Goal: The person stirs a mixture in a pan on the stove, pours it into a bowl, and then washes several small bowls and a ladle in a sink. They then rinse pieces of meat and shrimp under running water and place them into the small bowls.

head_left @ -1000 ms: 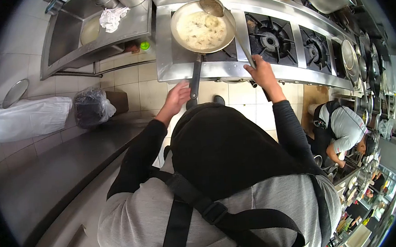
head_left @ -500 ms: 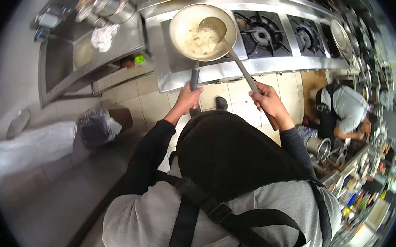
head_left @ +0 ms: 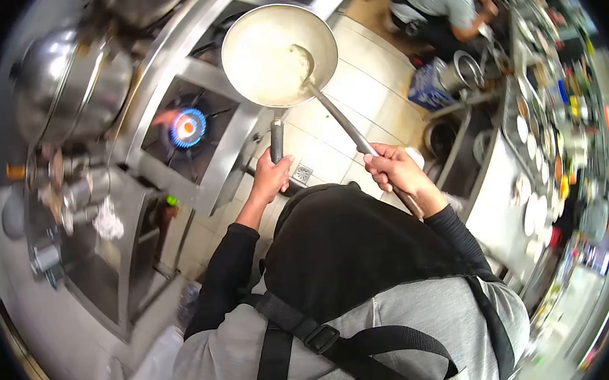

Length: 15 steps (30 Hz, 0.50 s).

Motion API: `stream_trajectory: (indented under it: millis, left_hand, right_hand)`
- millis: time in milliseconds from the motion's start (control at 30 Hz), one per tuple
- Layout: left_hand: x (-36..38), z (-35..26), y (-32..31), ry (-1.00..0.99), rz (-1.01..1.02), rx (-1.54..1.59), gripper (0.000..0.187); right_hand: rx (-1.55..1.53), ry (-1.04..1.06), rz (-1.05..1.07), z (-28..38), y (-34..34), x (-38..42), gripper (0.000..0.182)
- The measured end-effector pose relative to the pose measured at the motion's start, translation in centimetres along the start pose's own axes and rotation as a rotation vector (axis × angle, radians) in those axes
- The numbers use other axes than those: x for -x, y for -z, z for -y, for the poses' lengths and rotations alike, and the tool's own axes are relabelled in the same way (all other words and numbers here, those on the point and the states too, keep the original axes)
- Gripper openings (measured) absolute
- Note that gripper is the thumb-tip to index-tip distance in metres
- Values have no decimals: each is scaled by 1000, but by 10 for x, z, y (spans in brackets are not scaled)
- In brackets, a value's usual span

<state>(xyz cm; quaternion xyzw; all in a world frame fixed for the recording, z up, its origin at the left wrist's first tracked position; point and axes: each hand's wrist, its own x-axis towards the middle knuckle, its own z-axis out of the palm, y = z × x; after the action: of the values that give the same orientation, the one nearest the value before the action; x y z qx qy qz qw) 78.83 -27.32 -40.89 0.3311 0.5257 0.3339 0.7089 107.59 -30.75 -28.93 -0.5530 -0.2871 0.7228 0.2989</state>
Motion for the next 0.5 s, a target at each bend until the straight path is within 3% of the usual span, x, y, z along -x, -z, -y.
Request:
stream_trajectory:
  millis: [67,100,300,433,500]
  left_hand:
    - [-1,2,-29,45,121,-36,21]
    - [-1,4,-46,72,190,-36,20]
    - [29,3,-176,238,455,-163,20]
    - [59,6,-271,350,606,-256,17]
    - [73,6,-319,390,670,-313,15]
  right_hand:
    - [-306,-36,-44,1,17,46,12]
    - [-308,-40,-125,-2,25,67,26]
    - [-484,37,-257,-20,119,216,25]
    - [-549,62,-329,-33,173,316,9]
    - [-582,98,-404,-48,195,362,12]
